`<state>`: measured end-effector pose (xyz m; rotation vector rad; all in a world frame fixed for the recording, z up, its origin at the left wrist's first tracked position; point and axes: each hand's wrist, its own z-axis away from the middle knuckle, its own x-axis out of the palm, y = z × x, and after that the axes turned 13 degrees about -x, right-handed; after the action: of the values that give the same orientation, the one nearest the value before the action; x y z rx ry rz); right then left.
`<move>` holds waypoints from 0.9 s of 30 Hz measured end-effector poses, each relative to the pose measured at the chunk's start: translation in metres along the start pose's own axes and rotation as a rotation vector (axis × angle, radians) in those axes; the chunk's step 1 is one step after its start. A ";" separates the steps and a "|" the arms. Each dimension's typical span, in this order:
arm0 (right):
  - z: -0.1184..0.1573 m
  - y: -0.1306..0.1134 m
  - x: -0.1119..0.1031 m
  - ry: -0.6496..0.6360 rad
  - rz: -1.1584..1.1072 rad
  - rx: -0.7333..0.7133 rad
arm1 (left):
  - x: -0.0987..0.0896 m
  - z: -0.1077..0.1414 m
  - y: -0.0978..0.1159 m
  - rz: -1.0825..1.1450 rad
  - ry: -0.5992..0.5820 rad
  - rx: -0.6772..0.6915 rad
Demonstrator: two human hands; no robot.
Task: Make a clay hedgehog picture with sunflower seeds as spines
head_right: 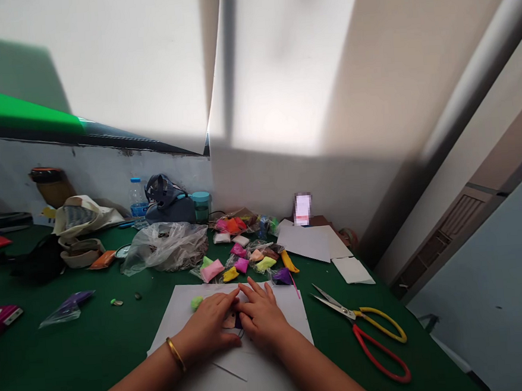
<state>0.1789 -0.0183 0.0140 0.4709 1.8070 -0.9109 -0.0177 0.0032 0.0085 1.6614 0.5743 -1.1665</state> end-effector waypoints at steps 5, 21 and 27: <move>0.001 0.007 0.001 0.101 -0.017 0.042 | 0.001 0.000 -0.002 0.007 0.006 0.005; 0.012 0.014 -0.001 0.164 0.065 0.111 | -0.001 0.004 0.000 -0.035 0.028 0.056; 0.012 0.013 -0.001 0.163 0.106 0.069 | -0.005 0.008 0.005 -0.103 0.025 0.107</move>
<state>0.1950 -0.0189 0.0075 0.6949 1.8821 -0.8847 -0.0194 -0.0052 0.0142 1.7562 0.6290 -1.2717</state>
